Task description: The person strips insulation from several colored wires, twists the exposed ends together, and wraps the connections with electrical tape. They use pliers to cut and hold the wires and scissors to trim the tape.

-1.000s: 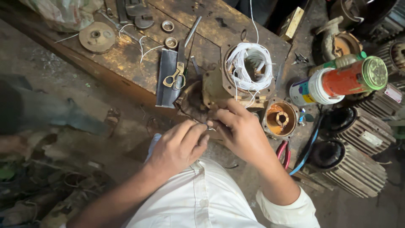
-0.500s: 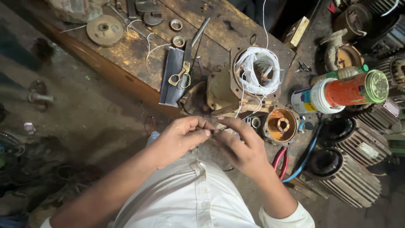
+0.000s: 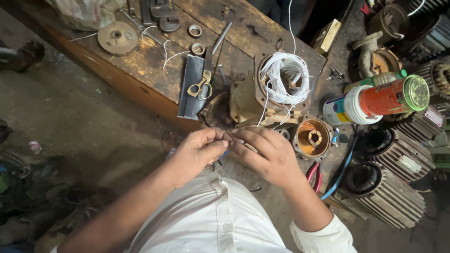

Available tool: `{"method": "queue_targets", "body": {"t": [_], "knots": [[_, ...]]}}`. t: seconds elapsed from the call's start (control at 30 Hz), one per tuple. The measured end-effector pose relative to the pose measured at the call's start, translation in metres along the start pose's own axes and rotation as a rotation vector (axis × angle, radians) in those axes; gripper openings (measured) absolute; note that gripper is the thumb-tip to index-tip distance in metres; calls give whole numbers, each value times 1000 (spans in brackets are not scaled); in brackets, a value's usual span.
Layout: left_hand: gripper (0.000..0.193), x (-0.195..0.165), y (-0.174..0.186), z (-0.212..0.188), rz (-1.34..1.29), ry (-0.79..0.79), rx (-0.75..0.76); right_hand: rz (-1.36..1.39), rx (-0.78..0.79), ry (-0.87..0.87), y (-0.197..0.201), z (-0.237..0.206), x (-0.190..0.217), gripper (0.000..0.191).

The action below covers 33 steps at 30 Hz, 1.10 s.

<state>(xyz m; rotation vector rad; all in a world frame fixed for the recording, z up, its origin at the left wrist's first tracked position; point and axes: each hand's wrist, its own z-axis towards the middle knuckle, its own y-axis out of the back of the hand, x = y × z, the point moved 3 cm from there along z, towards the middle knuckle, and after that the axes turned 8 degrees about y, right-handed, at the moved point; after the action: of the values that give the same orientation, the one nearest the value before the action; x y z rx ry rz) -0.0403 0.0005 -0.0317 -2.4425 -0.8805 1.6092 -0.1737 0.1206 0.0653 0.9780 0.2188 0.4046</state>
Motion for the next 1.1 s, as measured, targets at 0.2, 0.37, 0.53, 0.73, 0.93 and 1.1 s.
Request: {"method": "queue_targets", "body": {"t": [0.2,0.37,0.53,0.73,0.93,1.1], "knots": [[11,-24,-12,-20,466,-456,-208,86,-124,-159,-10,-2,2,33],[14,-39,-22,-35,741,-701,-391,190,40,-575,-14,6,-7,17],[24,-38,-30,-37,1045,-1030,-462,343,219,-648,-9,14,-18,19],[20,-25,-24,-24,772,-786,-432,291,-145,-615,3,-2,9,16],[18,-11,-18,-13,206,-306,-207,904,-283,-1172,-34,-48,25,16],[28,-15,-26,-21,293,-317,-164,1052,-432,-1213,-58,-54,27,8]]}}
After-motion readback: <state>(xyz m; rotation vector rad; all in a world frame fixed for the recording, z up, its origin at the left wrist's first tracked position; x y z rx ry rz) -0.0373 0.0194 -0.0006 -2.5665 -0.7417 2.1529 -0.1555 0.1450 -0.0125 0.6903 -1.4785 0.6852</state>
